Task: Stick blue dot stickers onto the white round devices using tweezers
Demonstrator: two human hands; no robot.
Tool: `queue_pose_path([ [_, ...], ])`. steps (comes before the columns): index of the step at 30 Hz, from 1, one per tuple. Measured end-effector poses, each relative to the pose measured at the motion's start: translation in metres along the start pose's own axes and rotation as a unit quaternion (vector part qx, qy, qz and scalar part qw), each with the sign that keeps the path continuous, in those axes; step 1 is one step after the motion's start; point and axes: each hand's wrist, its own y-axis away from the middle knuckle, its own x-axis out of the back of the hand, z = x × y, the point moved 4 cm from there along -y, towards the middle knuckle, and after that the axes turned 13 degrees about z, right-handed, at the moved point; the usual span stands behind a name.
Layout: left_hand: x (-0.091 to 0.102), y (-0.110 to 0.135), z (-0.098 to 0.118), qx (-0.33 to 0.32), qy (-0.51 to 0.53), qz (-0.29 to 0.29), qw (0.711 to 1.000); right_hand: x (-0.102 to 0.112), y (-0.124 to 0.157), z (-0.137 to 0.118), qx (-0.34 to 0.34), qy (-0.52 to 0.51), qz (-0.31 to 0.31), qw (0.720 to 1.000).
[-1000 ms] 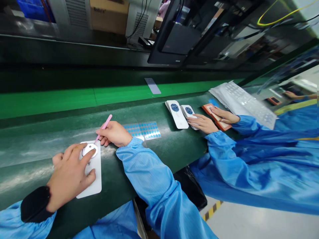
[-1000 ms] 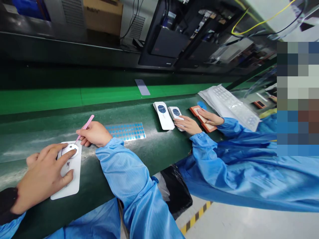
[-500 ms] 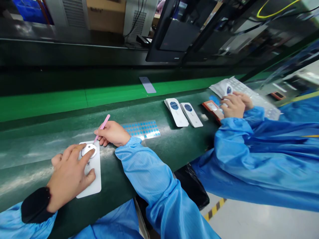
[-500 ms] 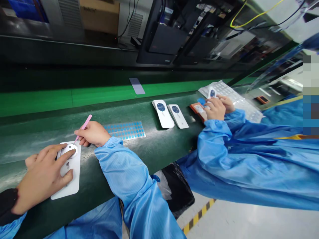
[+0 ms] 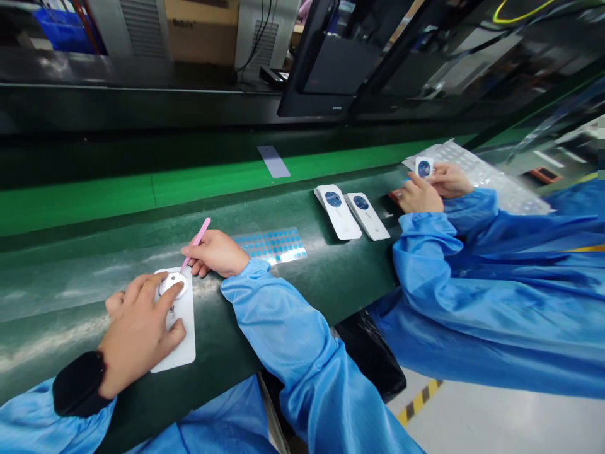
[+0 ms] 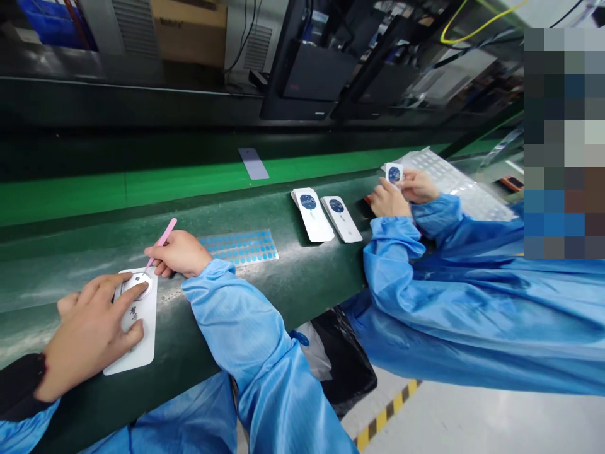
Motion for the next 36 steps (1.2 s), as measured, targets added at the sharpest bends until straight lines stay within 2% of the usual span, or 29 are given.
queue_pose_path([
  [13,-0.0022,0.0011,-0.0020,0.016,0.007,-0.014,1.000,-0.0010,-0.0003,0.0001,-0.001,-0.012,-0.004,1.000],
  [18,-0.0054,0.0047,-0.0021,-0.005,-0.013,0.039,0.999,-0.0013,-0.0030,0.0016,-0.001,-0.017,-0.005,1.000],
  [26,-0.0031,0.0036,0.0012,-0.042,-0.019,0.082,0.996,-0.0006,-0.0034,0.0014,0.002,-0.024,-0.006,1.000],
  [36,-0.0104,0.0073,-0.0017,0.029,-0.024,0.004,0.999,-0.0011,-0.0035,0.0014,0.003,-0.015,-0.007,1.000],
])
